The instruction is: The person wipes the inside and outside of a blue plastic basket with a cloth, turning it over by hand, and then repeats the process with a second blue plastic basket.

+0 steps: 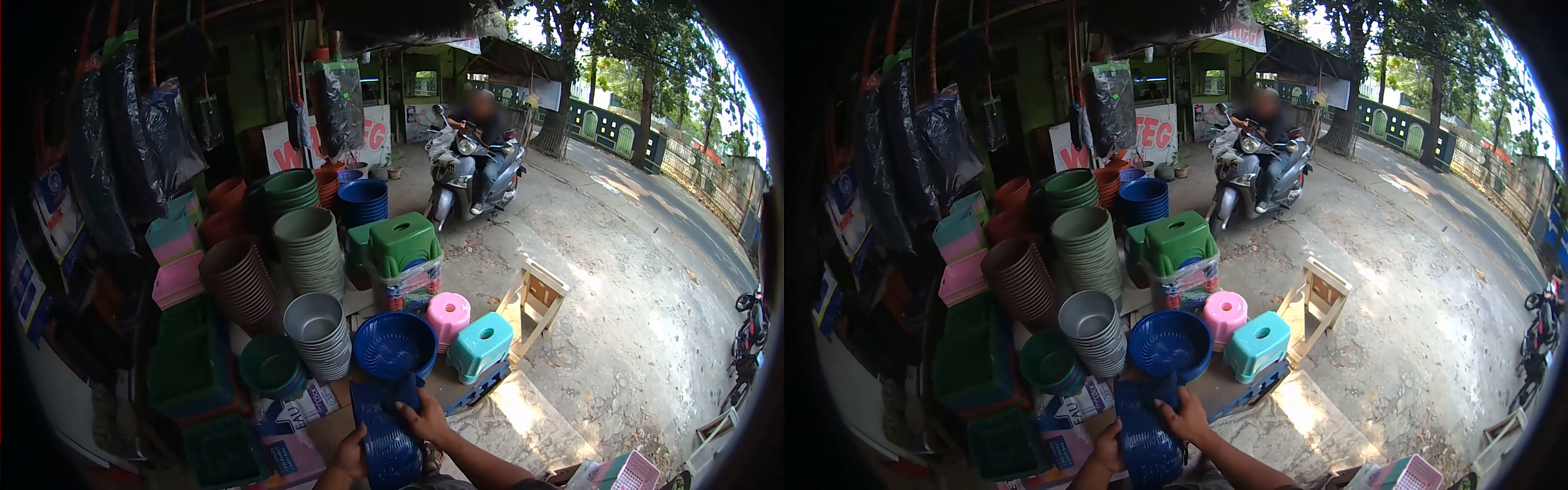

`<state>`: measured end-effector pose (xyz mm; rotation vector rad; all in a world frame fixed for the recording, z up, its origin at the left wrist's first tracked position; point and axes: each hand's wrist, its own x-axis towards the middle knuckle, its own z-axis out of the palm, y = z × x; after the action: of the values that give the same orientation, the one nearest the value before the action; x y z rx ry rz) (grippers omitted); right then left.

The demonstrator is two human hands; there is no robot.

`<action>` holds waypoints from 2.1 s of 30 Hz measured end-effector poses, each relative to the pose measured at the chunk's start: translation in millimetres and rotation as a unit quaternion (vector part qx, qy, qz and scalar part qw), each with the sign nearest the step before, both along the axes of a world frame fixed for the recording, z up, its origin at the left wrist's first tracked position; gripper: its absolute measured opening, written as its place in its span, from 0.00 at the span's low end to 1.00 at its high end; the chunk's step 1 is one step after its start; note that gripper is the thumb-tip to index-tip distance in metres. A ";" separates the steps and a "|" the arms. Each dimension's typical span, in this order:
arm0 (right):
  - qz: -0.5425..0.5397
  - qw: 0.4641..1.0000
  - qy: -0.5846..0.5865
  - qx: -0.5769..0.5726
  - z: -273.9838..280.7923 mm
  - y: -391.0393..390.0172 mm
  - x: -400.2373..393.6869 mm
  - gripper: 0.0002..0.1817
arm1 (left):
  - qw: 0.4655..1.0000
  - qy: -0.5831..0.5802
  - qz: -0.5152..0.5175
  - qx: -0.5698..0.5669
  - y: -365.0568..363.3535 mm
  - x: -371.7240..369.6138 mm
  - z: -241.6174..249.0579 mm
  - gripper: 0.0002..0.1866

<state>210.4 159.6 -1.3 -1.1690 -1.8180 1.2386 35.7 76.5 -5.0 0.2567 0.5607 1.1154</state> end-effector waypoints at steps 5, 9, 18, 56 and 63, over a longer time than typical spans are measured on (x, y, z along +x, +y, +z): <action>0.043 0.945 -0.093 0.311 5.6 -56.3 -9.6 0.31 | 0.993 0.064 0.064 -0.072 16.3 -8.7 3.9 0.32; 0.040 0.958 -0.008 0.283 -2.4 -39.0 5.6 0.32 | 0.999 -0.037 0.009 0.018 8.6 -5.6 8.3 0.33; 0.103 0.920 -0.048 0.375 13.8 -66.8 2.6 0.25 | 0.997 0.067 0.036 -0.028 24.8 5.7 27.6 0.32; -0.146 0.968 -0.034 0.201 -1.4 -19.9 30.6 0.21 | 0.993 0.047 -0.050 0.098 24.6 37.5 14.3 0.28; -0.009 0.944 -0.037 0.326 28.9 -53.4 34.6 0.33 | 0.996 0.042 -0.048 0.068 46.3 41.3 6.8 0.30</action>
<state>245.0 106.3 27.6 -0.8488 -2.0374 0.4997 77.0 122.8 1.8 0.4466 0.5407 1.0539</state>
